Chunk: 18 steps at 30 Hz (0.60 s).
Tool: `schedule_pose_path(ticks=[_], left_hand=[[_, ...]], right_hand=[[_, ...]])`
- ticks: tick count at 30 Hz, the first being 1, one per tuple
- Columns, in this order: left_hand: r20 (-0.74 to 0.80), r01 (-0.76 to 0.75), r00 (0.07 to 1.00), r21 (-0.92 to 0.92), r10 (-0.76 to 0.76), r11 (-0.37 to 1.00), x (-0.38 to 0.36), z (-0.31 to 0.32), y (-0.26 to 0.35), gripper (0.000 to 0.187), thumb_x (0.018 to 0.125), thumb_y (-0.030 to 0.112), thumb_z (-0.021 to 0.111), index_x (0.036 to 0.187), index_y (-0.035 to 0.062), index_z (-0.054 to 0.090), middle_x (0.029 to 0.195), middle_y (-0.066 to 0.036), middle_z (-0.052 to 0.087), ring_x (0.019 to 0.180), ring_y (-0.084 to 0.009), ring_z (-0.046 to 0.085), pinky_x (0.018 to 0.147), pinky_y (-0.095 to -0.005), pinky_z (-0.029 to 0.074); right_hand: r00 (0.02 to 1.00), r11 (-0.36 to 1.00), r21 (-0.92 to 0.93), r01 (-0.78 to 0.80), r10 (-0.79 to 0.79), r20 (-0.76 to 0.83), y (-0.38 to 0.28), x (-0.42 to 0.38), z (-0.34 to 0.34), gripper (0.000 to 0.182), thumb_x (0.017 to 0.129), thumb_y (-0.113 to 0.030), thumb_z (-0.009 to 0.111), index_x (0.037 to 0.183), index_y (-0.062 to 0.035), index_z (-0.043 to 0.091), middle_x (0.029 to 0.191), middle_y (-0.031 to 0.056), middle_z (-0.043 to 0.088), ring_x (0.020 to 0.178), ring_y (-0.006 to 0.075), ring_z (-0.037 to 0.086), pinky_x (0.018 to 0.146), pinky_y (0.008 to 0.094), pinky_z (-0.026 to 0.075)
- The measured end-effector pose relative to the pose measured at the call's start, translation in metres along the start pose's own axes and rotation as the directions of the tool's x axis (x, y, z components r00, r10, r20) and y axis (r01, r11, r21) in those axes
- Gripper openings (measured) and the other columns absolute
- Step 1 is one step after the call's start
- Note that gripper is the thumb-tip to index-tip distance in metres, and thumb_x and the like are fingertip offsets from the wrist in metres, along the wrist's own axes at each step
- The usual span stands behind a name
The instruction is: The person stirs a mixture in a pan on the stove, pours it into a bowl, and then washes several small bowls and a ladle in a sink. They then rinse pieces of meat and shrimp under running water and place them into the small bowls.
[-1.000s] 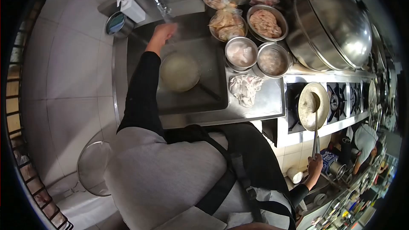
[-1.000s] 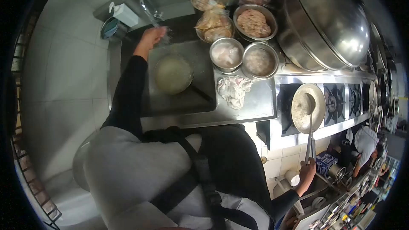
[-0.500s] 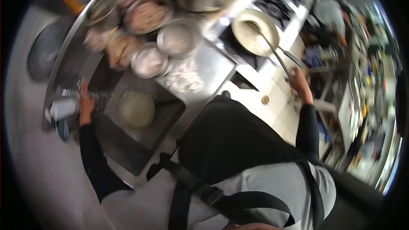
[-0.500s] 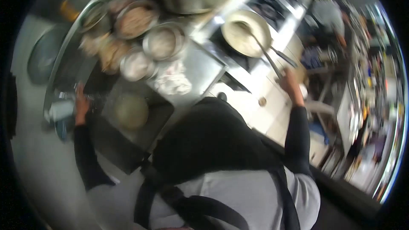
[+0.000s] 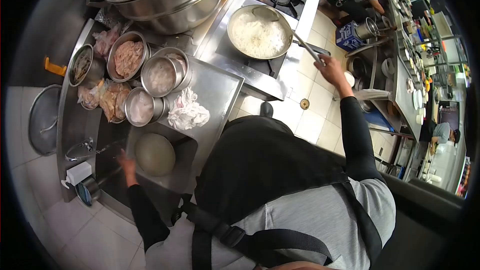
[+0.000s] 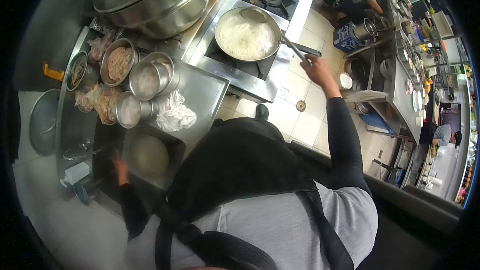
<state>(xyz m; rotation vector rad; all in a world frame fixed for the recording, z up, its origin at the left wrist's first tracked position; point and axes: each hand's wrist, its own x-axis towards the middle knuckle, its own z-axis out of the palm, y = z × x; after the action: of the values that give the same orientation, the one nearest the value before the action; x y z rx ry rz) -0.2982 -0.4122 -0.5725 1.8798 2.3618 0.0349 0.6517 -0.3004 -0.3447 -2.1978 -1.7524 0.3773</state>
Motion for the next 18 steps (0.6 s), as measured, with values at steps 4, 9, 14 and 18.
schedule_pose_path(ticks=[4,9,14,18], left_hand=[[0.152,0.279,0.959,-0.384,-0.238,0.880,-0.065,0.070,0.077,0.039,0.079,0.018,0.073,0.116,0.0067,0.068,0.112,-0.019,0.067,0.097,-0.0368,0.064,0.090,-0.0458,0.049],[-0.074,0.299,0.924,-0.474,-0.376,0.828,-0.146,0.016,0.288,0.033,0.093,0.033,0.061,0.109,0.0045,0.068,0.109,-0.015,0.068,0.097,-0.0333,0.064,0.088,-0.0428,0.049],[-0.149,0.433,0.886,-0.076,-0.439,0.898,-0.192,-0.018,0.446,0.051,0.100,0.046,0.047,0.134,0.0090,0.056,0.134,-0.013,0.057,0.129,-0.0340,0.049,0.111,-0.0538,0.029],[-0.258,0.480,0.860,0.111,-0.441,0.870,-0.187,-0.017,0.469,0.050,0.102,0.041,0.043,0.141,0.0115,0.049,0.143,-0.011,0.050,0.136,-0.0346,0.043,0.115,-0.0592,0.022]], right_hand=[[0.833,0.816,0.373,-0.441,0.218,0.508,-0.015,-0.007,0.021,0.039,0.097,-0.031,0.062,0.120,0.0008,0.060,0.075,0.0063,0.060,0.056,0.0122,0.054,0.049,0.0261,0.043],[0.591,0.363,0.534,-0.764,0.061,0.805,-0.003,-0.006,0.005,0.023,0.101,-0.023,0.056,0.110,-0.0014,0.057,0.073,-0.0021,0.049,0.051,0.0049,0.042,0.045,0.0210,0.036],[0.923,0.965,0.245,0.097,-0.180,0.341,0.062,0.030,-0.015,0.035,0.092,-0.018,0.064,0.120,0.0035,0.060,0.087,0.0244,0.067,0.077,0.0369,0.068,0.066,0.0449,0.050],[0.931,0.973,0.166,0.161,-0.205,0.301,0.085,0.043,-0.052,0.034,0.088,-0.010,0.066,0.120,-0.0021,0.058,0.084,0.0266,0.062,0.074,0.0415,0.063,0.065,0.0458,0.049]])
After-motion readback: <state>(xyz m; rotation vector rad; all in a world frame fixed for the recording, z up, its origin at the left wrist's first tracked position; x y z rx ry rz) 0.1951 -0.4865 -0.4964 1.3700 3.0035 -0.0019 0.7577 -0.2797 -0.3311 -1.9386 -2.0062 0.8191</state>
